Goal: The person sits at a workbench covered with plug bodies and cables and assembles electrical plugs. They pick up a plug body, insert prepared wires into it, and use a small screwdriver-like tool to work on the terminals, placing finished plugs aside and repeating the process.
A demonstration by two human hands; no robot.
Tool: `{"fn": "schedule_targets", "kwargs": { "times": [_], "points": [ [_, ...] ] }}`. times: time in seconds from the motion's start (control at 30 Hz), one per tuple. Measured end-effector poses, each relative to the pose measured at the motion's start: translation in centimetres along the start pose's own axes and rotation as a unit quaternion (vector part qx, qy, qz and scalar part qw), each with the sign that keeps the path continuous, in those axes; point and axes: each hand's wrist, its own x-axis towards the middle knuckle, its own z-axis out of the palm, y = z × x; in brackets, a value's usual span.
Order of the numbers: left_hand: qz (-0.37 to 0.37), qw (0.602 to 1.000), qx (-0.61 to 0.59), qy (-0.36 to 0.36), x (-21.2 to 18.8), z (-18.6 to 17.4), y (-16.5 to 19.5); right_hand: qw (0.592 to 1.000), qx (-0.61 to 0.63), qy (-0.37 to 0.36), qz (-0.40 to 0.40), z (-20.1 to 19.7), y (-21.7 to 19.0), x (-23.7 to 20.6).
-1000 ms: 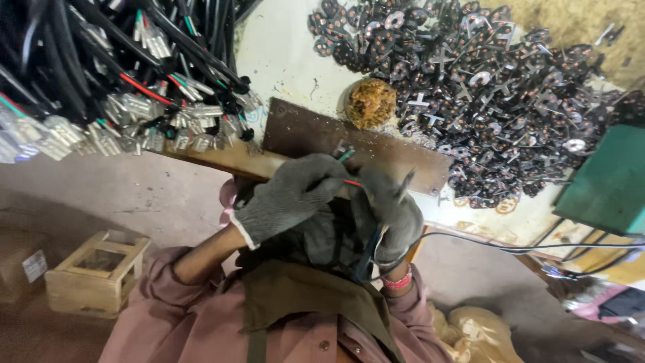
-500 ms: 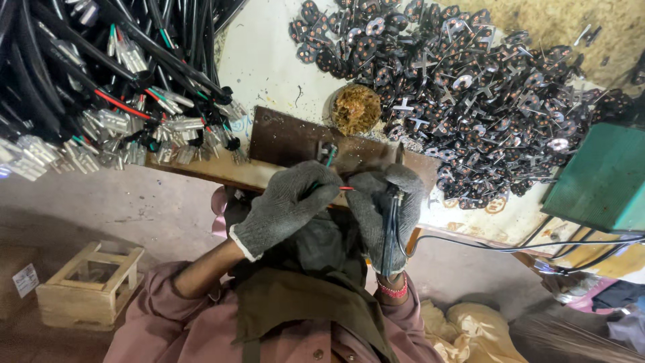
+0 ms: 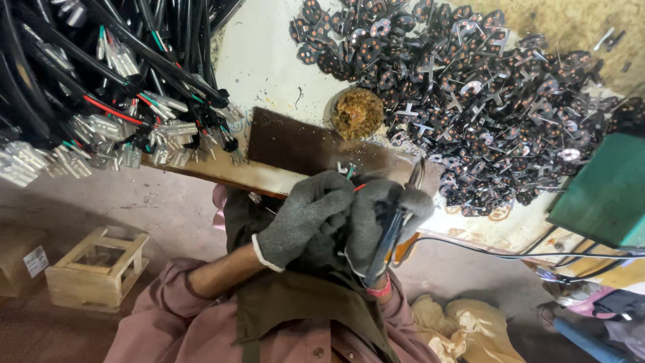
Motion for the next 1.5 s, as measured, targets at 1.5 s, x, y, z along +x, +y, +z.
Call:
{"fn": "schedule_targets", "kwargs": {
  "times": [1.5],
  "points": [
    [0.324, 0.800, 0.505, 0.020, 0.1, -1.6, 3.1, 0.907, -0.241, -0.253, -0.233, -1.1, -3.1, 4.4]
  ]
}}
